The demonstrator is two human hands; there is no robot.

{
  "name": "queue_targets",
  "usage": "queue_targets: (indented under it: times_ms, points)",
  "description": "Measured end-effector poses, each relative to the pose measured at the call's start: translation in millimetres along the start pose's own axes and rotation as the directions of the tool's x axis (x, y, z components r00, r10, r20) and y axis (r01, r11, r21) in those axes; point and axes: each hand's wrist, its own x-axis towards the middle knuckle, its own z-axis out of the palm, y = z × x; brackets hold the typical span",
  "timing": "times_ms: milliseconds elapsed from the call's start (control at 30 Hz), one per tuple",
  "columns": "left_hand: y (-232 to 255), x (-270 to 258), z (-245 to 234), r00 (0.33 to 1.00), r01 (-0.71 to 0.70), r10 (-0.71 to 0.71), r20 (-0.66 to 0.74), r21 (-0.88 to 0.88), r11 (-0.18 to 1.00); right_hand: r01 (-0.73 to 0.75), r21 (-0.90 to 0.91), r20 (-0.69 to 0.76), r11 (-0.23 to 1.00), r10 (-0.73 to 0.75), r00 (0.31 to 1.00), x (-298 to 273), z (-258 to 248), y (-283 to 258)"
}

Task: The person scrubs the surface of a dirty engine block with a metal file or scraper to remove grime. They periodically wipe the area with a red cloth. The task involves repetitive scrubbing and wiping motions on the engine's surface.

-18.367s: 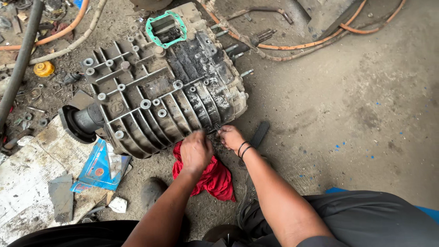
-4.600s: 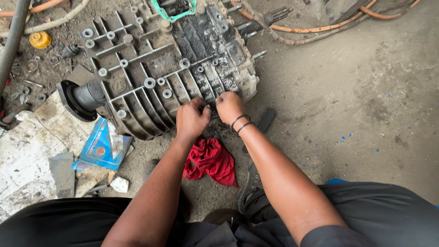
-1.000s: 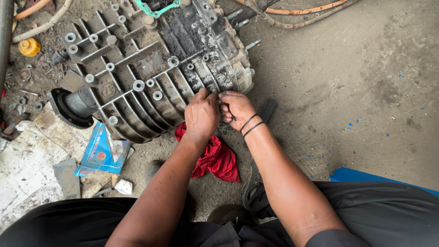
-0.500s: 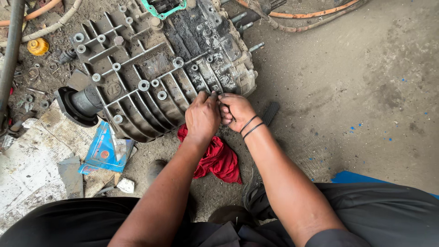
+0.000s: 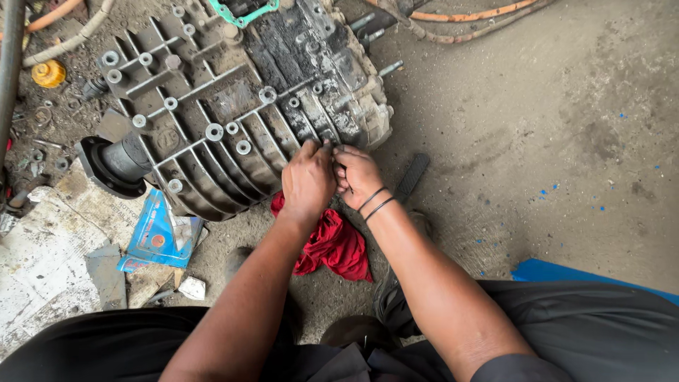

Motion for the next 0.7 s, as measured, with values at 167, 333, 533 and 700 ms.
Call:
queue_targets:
  times_ms: [167,333,533,700]
  points:
    - [-5,5,-6,0.998,0.004,-0.004,0.062,-0.010,1.000,0.018,0.027,0.027,0.999,-0.019,0.999,-1,5,7]
    - [0,4,-4,0.999,0.005,-0.005,0.034,0.016,1.000,-0.022,0.035,0.022,0.999,0.022,1.000,2,-1,5]
    - [-1,4,-11,1.000,-0.008,0.008,0.015,0.005,1.000,-0.008,0.090,0.044,0.996,0.004,0.999,10,-3,16]
    - [2,6,-8,0.996,0.016,-0.018,0.092,0.018,1.000,0.047,0.078,-0.009,0.996,-0.046,0.999,7,-4,20]
